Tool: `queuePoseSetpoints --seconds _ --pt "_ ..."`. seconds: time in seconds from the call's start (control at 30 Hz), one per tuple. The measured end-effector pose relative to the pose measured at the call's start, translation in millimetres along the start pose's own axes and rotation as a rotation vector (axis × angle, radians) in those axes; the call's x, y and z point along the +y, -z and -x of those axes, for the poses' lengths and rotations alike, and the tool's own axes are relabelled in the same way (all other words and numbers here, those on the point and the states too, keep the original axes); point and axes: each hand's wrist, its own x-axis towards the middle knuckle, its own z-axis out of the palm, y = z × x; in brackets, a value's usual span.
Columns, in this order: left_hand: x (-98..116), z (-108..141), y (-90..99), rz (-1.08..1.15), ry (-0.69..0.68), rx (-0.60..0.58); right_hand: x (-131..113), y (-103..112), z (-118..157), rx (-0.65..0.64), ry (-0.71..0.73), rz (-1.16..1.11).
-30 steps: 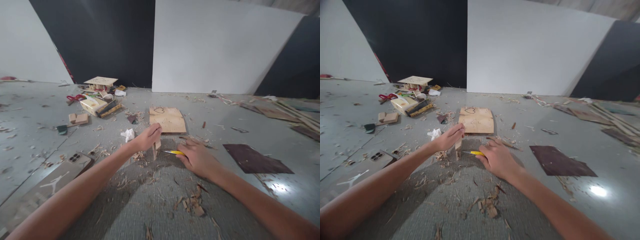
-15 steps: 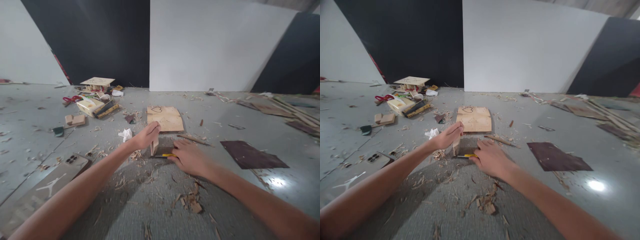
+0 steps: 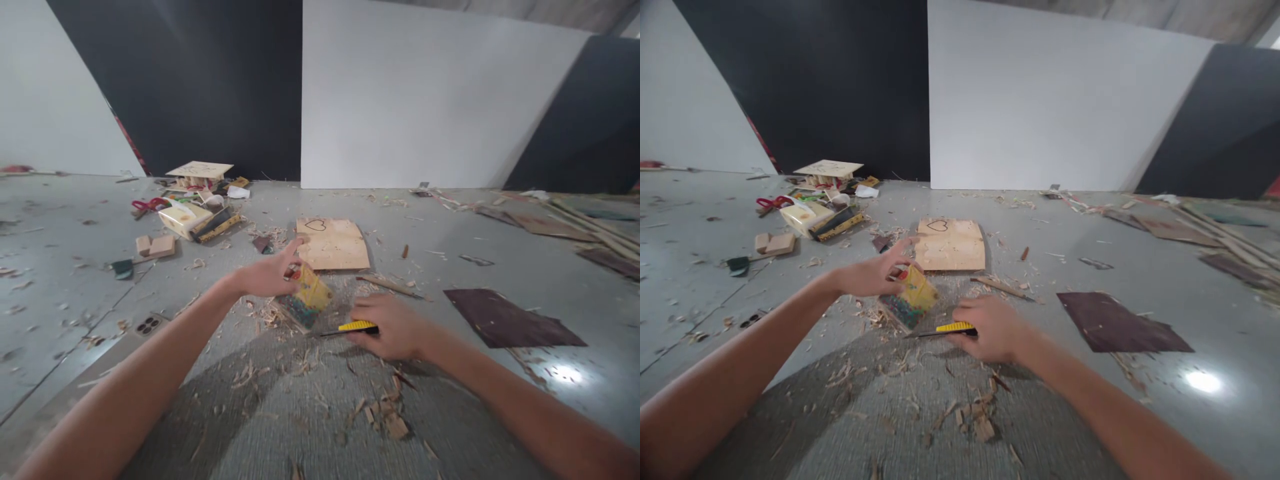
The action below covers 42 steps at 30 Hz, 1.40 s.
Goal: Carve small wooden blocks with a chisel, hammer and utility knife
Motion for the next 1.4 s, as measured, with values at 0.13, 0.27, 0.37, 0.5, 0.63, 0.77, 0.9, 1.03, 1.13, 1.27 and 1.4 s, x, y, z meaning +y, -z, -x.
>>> queuePoseSetpoints --seconds 0.13,0.27,0.37,0.5,0.63,0.77,0.9,1.03,1.13,1.27,1.4 --pt "17.8 1.9 4.7 -0.098 -0.014 0.039 12.4 5.7 6.3 0.101 0.007 -0.022" --pt "31.6 3.7 3.6 -0.299 -0.051 0.086 20.1 5.5 8.3 0.147 -0.018 -0.007" --pt "33.5 1.6 -4.7 -0.394 -0.093 0.003 23.1 1.3 7.2 0.146 -0.044 0.050" --pt "33.4 -1.4 -13.0 -0.450 -0.131 -0.069 28.1 -4.9 5.8 0.128 -0.079 0.162" --pt "35.7 -1.5 -12.4 -0.432 -0.150 -0.126 28.8 -7.0 4.7 0.116 -0.095 0.224" --pt "35.6 -1.9 -11.1 -0.424 -0.164 -0.140 25.9 -5.8 3.3 0.107 -0.098 0.206" --pt "32.8 -2.7 -11.2 -0.405 -0.180 -0.147 22.6 -2.6 3.3 0.089 -0.106 0.161" --pt "31.6 -1.8 -10.0 -0.401 -0.145 -0.143 16.7 0.7 3.4 0.097 -0.118 0.156" --pt "31.5 -0.5 -8.9 -0.420 -0.102 -0.133 11.9 2.0 2.4 0.114 -0.116 0.196" --pt "29.6 -0.5 -8.0 -0.433 -0.110 -0.134 8.7 0.9 0.6 0.110 -0.110 0.231" --pt "28.5 -1.1 -6.1 -0.452 -0.139 -0.071 10.0 -3.9 -0.1 0.075 -0.140 0.259"
